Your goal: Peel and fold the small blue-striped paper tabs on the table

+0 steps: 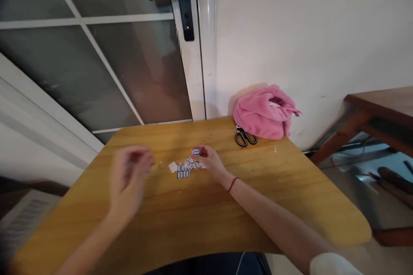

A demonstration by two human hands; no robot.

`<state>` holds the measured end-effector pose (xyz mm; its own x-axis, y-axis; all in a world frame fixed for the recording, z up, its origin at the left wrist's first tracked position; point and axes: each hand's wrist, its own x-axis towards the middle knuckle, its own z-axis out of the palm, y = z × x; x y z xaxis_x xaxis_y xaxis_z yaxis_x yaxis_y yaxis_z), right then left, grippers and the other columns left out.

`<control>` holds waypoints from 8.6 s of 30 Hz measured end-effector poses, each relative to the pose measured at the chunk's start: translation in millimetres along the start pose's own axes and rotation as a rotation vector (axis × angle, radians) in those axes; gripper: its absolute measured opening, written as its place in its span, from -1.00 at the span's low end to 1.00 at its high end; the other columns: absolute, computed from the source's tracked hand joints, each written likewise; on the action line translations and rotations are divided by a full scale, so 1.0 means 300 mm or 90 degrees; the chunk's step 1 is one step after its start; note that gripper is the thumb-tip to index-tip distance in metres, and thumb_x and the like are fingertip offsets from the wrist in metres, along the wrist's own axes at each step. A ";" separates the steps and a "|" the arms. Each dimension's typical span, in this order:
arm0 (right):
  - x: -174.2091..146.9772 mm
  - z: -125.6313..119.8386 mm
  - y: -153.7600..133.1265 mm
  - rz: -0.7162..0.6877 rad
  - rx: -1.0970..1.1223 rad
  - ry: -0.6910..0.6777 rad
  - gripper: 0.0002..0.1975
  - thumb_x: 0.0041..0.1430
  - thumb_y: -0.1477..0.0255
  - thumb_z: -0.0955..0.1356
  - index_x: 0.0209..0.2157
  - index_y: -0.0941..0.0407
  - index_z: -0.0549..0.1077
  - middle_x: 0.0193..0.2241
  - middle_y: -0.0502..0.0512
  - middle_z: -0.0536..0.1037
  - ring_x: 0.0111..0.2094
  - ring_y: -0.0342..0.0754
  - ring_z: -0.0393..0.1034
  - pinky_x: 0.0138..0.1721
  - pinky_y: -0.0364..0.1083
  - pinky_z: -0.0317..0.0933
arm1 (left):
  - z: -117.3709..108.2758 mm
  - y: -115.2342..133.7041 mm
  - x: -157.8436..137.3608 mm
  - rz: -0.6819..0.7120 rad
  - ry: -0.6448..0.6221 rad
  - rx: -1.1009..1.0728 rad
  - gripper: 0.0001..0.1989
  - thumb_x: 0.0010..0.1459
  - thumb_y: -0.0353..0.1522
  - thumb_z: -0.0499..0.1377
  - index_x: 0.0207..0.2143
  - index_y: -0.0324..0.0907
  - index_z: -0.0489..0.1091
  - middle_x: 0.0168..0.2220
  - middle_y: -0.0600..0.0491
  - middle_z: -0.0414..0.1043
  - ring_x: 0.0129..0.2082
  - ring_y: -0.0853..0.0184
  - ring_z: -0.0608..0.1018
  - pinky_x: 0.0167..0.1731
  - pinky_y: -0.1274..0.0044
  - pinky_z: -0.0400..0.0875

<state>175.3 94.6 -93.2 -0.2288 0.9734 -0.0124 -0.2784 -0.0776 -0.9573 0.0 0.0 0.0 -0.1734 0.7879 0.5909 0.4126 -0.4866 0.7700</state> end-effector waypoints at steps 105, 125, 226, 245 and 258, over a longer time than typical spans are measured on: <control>-0.152 0.106 0.025 -0.044 -0.286 0.023 -0.68 0.16 0.18 0.23 -0.56 0.07 0.15 -0.79 -0.15 0.18 -0.74 -0.20 0.08 -0.66 -0.19 -0.07 | 0.151 -0.293 -0.065 -0.434 -0.298 -0.360 -0.76 -0.07 -0.33 0.26 -0.36 -0.21 0.30 -0.49 0.11 0.47 -0.49 0.44 0.48 -0.39 0.60 0.32; -0.011 -0.104 -0.088 -0.219 -0.642 -0.035 -0.68 0.07 0.14 0.29 -0.31 0.09 0.45 -0.33 0.10 0.47 -0.27 -0.03 0.32 -0.20 -0.04 0.19 | 0.130 -0.298 -0.045 -0.387 -0.159 -0.337 -0.78 0.02 -0.27 0.20 -0.43 -0.20 0.23 -0.52 0.11 0.46 -0.49 0.39 0.48 -0.51 0.60 0.38; -0.031 -0.034 -0.040 0.005 -0.040 -0.001 -0.79 -0.10 0.31 0.42 -0.42 0.11 0.42 -0.47 -0.01 0.52 -0.44 -0.16 0.37 -0.33 -0.14 0.25 | 0.043 -0.315 0.031 0.019 -0.207 0.137 -0.88 0.08 -0.35 0.14 -0.43 -0.08 0.48 -0.34 0.04 0.36 -0.26 0.31 0.39 -0.23 0.49 0.27; -0.071 0.016 -0.006 -0.012 -0.063 -0.107 -0.82 -0.05 0.33 0.40 -0.37 0.10 0.43 -0.43 -0.01 0.48 -0.38 -0.16 0.37 -0.28 -0.13 0.27 | 0.099 -0.306 -0.035 -0.257 -0.383 -0.178 -0.75 0.11 -0.25 0.11 -0.18 -0.17 0.34 -0.20 0.02 0.48 -0.18 0.31 0.49 -0.17 0.51 0.35; -0.110 0.038 -0.025 -0.193 -0.373 -0.094 -0.83 0.11 0.47 0.27 -0.26 0.05 0.46 -0.30 0.05 0.41 -0.36 -0.16 0.32 -0.31 -0.15 0.28 | 0.117 -0.316 -0.040 -0.319 -0.429 -0.254 -0.79 0.05 -0.26 0.16 -0.28 -0.19 0.38 -0.29 0.05 0.48 -0.27 0.35 0.48 -0.25 0.56 0.31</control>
<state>174.3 60.6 -82.2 -0.3571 0.8909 0.2806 0.1922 0.3640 -0.9114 -5.6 49.9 -88.4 0.3597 0.9331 -0.0013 0.0700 -0.0256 0.9972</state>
